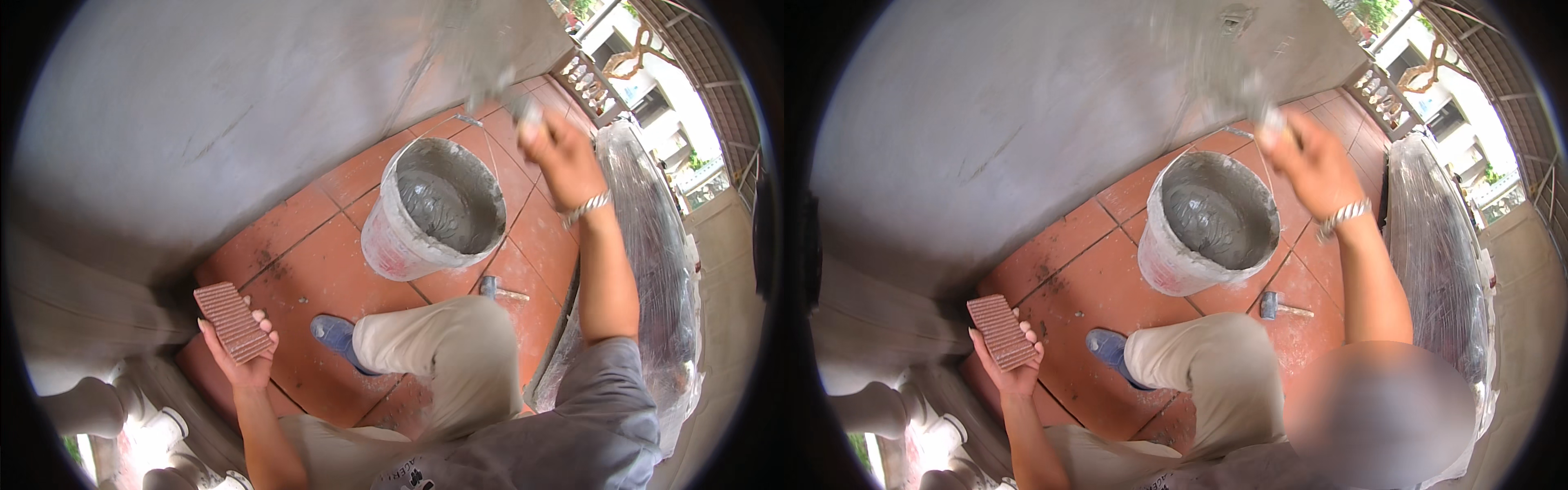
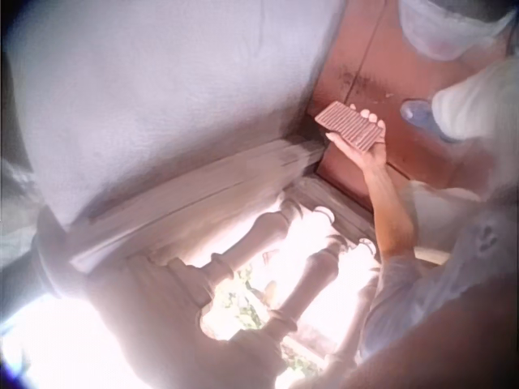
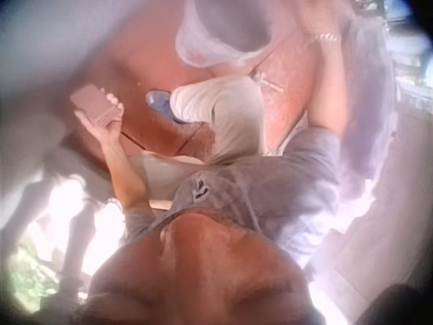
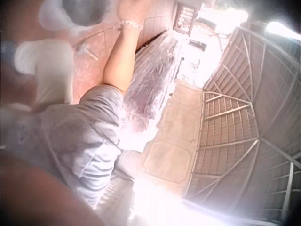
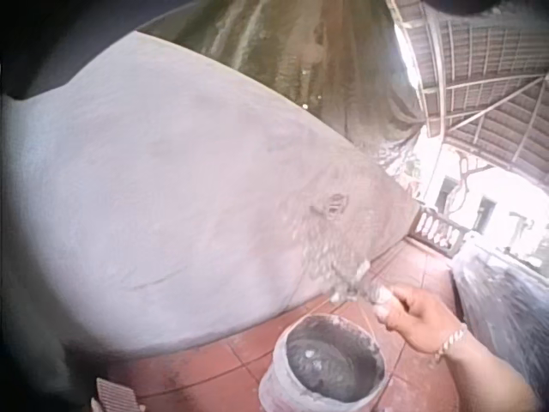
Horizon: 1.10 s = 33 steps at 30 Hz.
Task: The person carries a terracotta tile to a tiled balcony, then kneels and uses a notched trowel to apply grout from a bucket into the joints between existing tiles. The person repeatedly scoops grout and presses it into the gaps along the floor and near a plastic-covered object.
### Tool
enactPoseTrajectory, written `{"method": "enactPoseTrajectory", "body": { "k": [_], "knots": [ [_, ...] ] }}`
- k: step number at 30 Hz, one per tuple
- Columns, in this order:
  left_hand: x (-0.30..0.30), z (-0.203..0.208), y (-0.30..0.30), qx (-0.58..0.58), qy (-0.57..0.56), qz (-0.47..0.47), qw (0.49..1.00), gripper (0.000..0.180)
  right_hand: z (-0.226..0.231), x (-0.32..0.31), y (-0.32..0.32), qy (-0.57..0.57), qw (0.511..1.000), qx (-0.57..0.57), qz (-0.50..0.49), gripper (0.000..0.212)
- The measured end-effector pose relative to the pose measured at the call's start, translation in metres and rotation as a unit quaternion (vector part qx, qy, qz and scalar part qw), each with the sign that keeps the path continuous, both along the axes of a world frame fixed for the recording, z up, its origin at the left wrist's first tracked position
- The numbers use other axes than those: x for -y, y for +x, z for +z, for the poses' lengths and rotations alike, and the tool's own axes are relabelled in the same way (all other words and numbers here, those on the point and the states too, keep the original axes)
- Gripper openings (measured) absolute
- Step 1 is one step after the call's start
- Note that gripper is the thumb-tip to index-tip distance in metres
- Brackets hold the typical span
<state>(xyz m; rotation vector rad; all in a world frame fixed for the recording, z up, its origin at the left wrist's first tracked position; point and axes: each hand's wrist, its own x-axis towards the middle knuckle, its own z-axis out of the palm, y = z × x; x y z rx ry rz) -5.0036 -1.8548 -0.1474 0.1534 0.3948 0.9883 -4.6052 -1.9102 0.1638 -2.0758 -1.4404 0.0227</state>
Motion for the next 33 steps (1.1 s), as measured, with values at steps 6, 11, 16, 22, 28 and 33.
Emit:
{"method": "enactPoseTrajectory", "body": {
  "k": [6, 11, 16, 22, 28, 33],
  "knots": [
    [-0.003, -0.009, -0.006, 0.003, -0.012, 0.001, 1.000, 0.080, -0.093, 0.019, 0.064, -0.433, 0.856, 0.247, -0.140, 0.040],
    [0.000, -0.002, -0.002, -0.029, -0.021, 0.014, 0.999, 0.081, -0.177, -0.024, 0.106, -0.510, 0.795, 0.290, -0.156, 0.028],
    [0.001, 0.001, -0.001, -0.034, -0.021, 0.014, 0.999, 0.081, -0.212, -0.045, 0.114, -0.506, 0.807, 0.264, -0.150, 0.028],
    [-0.001, -0.003, -0.006, -0.043, -0.030, 0.030, 0.998, 0.081, -0.213, -0.057, 0.099, -0.488, 0.841, 0.169, -0.163, 0.030],
    [-0.002, -0.008, -0.010, -0.060, -0.036, 0.030, 0.997, 0.083, -0.223, -0.062, 0.110, -0.454, 0.879, 0.083, -0.124, 0.043],
    [-0.003, -0.008, -0.011, -0.056, -0.038, 0.029, 0.997, 0.079, -0.222, -0.050, 0.132, -0.418, 0.889, -0.147, -0.114, 0.041]
  ]
}}
